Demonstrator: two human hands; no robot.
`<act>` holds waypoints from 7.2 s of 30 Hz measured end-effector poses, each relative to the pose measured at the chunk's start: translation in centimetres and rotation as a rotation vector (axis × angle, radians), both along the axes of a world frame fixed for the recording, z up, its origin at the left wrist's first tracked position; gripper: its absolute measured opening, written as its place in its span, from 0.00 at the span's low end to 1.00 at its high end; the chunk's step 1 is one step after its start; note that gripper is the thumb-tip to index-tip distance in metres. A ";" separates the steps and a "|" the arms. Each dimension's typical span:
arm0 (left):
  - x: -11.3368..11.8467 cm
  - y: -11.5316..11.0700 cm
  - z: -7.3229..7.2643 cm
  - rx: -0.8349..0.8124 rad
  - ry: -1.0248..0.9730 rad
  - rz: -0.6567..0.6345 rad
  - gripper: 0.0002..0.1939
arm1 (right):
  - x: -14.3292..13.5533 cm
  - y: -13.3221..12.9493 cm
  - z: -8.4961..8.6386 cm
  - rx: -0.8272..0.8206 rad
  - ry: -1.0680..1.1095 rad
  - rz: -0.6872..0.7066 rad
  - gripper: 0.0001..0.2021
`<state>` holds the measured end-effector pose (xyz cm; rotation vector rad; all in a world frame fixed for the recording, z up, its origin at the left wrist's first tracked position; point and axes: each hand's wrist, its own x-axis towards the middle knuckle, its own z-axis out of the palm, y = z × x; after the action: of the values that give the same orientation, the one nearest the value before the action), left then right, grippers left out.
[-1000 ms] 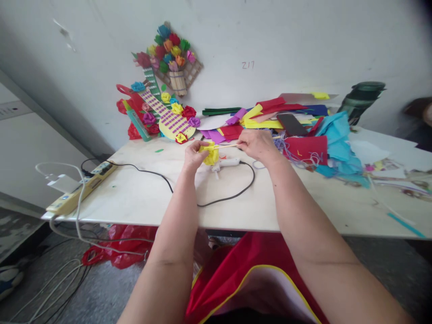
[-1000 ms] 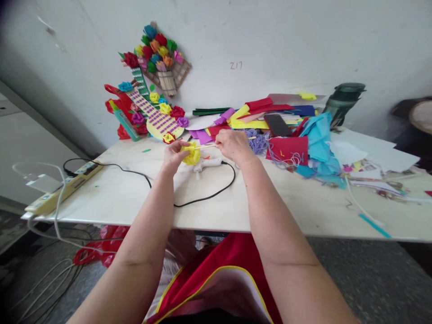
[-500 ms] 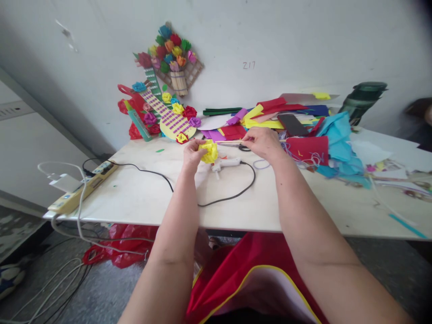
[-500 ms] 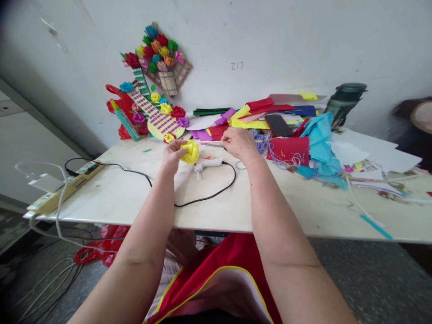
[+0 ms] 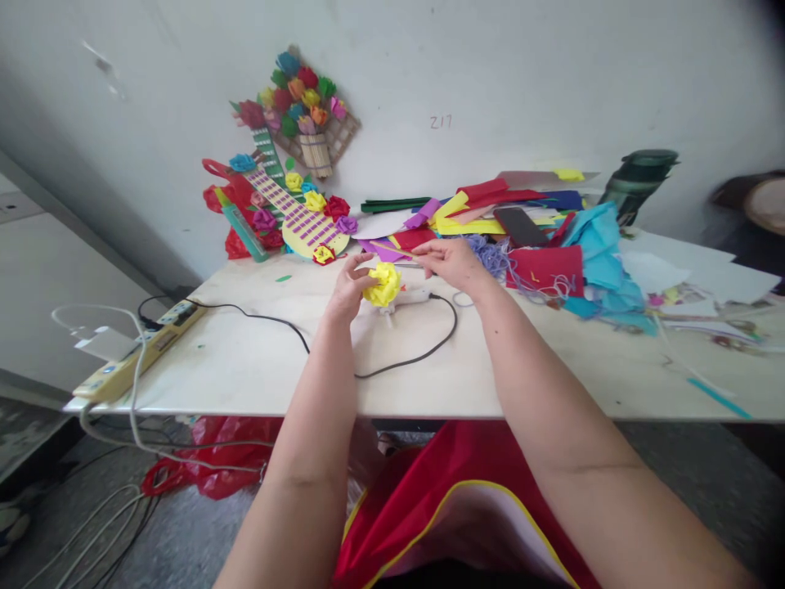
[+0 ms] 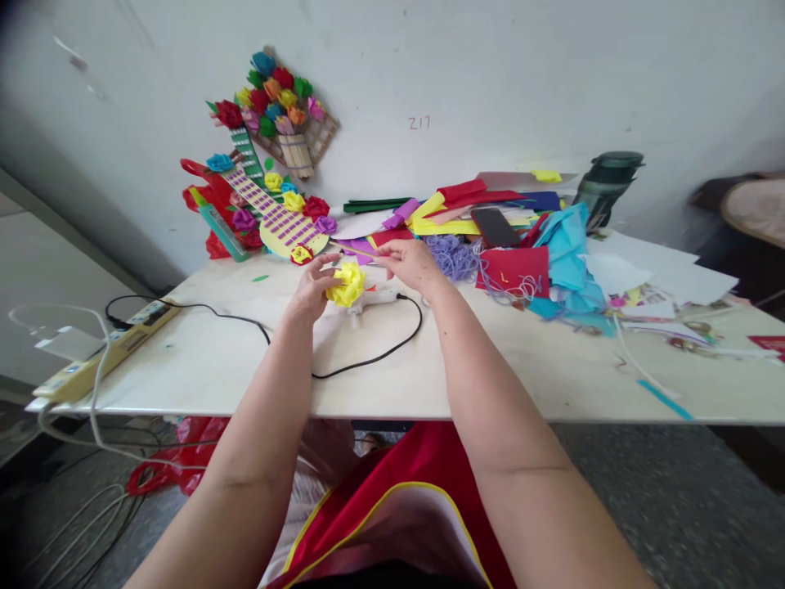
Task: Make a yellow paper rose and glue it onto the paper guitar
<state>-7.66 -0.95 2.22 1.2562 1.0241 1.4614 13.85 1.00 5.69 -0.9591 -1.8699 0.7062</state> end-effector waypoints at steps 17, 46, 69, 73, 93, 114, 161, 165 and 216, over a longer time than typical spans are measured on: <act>0.6 0.1 -0.2 0.061 0.113 -0.060 0.33 | -0.4 -0.8 0.0 -0.201 -0.126 0.214 0.21; 1.5 0.0 -0.4 -0.099 -0.064 -0.089 0.14 | -2.0 -0.5 -1.0 -0.078 0.026 0.196 0.15; 1.6 -0.7 0.4 -0.229 -0.106 -0.088 0.06 | -2.0 0.6 -2.0 0.161 -0.316 0.148 0.16; 1.6 -0.6 0.3 -0.231 -0.093 -0.091 0.05 | -1.9 0.0 -1.6 0.201 -0.412 0.074 0.16; 1.4 -0.4 0.0 -0.155 -0.036 -0.144 0.08 | -2.3 -0.6 -1.0 0.187 -0.489 -0.014 0.18; 2.1 -0.7 0.1 -0.157 -0.013 -0.153 0.08 | -2.7 -0.1 -1.2 0.282 -0.485 -0.006 0.12; 1.7 -0.4 0.1 -0.141 -0.027 -0.090 0.06 | -1.9 -1.2 0.0 -0.039 -0.253 0.110 0.15; 1.7 -0.6 0.4 -0.130 -0.023 -0.105 0.06 | -1.6 -1.0 0.0 -0.122 -0.236 0.193 0.17; 1.5 -0.4 0.4 -0.098 -0.046 -0.021 0.19 | -2.1 0.6 -1.6 0.034 -0.175 0.091 0.20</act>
<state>-6.12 -1.36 2.61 1.1551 1.0365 1.4008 11.78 1.65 4.14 -0.9438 -2.0834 0.6595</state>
